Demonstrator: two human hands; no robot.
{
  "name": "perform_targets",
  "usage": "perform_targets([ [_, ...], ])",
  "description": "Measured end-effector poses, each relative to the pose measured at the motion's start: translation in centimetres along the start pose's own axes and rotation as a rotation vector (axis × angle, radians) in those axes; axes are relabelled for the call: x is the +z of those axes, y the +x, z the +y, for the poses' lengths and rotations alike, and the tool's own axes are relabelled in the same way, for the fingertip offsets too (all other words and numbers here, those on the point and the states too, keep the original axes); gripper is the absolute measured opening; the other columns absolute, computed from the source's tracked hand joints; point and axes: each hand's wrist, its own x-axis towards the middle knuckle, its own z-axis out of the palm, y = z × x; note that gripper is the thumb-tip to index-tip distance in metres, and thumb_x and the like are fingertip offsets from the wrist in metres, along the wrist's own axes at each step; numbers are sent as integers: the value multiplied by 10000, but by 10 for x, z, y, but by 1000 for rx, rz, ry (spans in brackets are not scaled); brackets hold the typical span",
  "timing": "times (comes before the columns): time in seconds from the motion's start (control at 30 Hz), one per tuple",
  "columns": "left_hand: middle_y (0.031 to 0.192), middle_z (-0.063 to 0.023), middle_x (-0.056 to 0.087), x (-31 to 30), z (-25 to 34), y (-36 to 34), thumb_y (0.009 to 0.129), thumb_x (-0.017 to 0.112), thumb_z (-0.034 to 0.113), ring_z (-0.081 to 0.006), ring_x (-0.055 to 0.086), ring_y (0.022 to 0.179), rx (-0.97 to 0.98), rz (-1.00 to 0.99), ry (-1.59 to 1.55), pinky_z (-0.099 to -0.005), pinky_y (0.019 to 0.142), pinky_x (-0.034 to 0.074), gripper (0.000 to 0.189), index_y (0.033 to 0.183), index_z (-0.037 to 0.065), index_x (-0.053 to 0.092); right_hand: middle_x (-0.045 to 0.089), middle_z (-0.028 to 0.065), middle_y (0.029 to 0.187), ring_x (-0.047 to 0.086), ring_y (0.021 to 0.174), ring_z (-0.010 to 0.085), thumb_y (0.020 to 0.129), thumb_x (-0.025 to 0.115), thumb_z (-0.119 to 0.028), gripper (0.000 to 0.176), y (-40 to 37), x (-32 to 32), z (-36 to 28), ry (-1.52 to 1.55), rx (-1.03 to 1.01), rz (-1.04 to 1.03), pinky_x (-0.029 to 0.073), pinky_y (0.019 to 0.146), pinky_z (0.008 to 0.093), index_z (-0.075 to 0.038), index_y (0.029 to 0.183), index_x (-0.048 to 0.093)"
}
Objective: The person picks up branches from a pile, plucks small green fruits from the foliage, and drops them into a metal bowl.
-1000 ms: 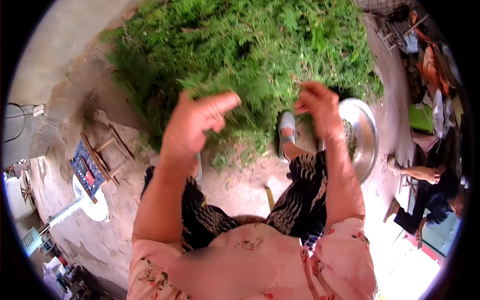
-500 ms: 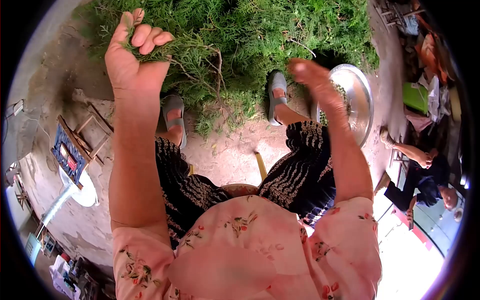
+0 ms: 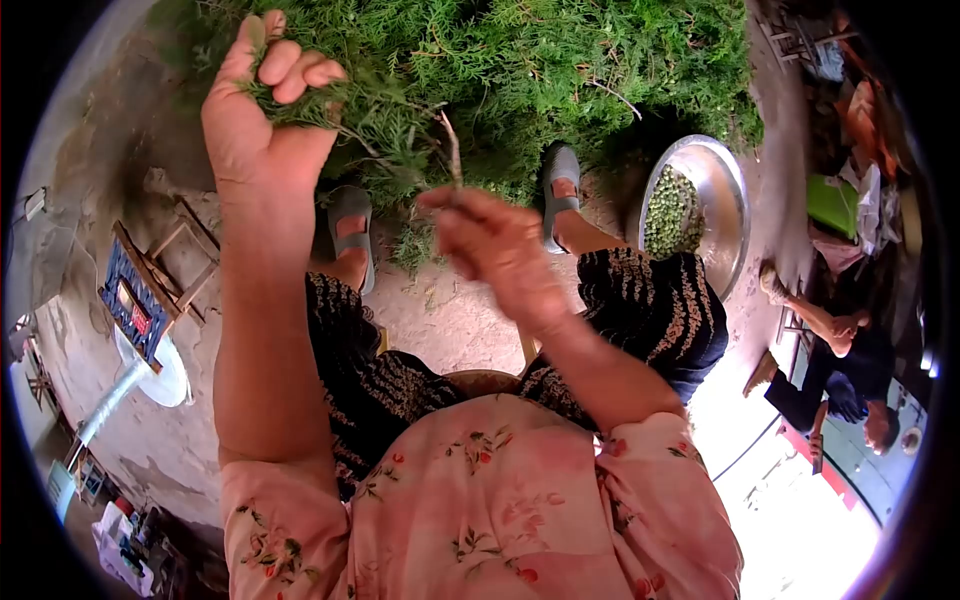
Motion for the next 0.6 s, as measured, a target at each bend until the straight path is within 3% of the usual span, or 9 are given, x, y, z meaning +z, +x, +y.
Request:
perform_targets([
  [0.1,570,-3,402,-4,12,1,903,473,139,-114,365,508,59,107,16,-283,610,377,168,896,-15,542,666,68,829,584,633,73,785,642,-58,232,3,-58,-25,-499,-297,146,490,524,211,-96,1013,648],
  [0.17,585,-8,409,-14,16,7,899,477,124,-123,376,514,49,76,12,-303,621,389,146,917,-11,531,643,67,778,592,641,112,813,610,-94,151,2,-113,-37,-1065,-537,193,521,560,239,-123,952,661],
  [0.23,594,-7,410,-25,27,7,893,482,108,-123,383,518,-73,-70,-59,-304,611,389,124,927,-1,530,607,80,706,611,640,214,816,525,-97,131,-13,-172,-31,-2223,-635,228,523,590,316,-119,838,653],
  [0.27,597,-3,410,-18,26,4,885,490,92,-122,388,511,5,62,9,-306,609,393,106,926,4,531,619,116,736,622,693,274,755,538,-62,143,-15,-198,-34,-2199,10,16,515,645,366,-115,807,660],
  [0.33,607,13,475,-23,31,7,878,522,140,-115,456,524,-4,-14,7,-298,608,436,98,875,49,557,617,160,756,620,757,295,719,536,-61,110,-40,-251,-32,-2259,249,-109,493,674,410,-50,714,646],
  [0.43,580,34,507,-9,29,2,887,523,191,-100,494,500,86,84,70,-280,580,471,134,807,93,568,611,180,776,605,732,316,753,546,-98,125,-85,-268,-56,-2048,93,180,483,661,397,-41,801,647],
  [0.5,545,42,477,-8,33,2,896,505,197,-93,465,457,127,177,79,-273,557,463,164,781,92,555,610,186,789,596,735,325,796,539,-136,149,-113,-278,-51,-1559,339,396,465,653,399,-26,817,638],
  [0.57,589,30,520,-21,42,4,886,524,195,-103,505,504,120,79,75,-280,582,473,134,818,90,572,612,188,802,591,726,321,829,513,-164,196,-163,-325,30,-1331,-67,688,447,629,392,-3,812,624],
  [0.6,589,30,520,-23,45,2,886,524,195,-103,505,504,122,78,77,-280,582,473,134,818,90,572,620,182,809,592,724,327,828,488,-158,208,-206,-370,83,-1898,-102,577,450,632,403,-4,828,627],
])
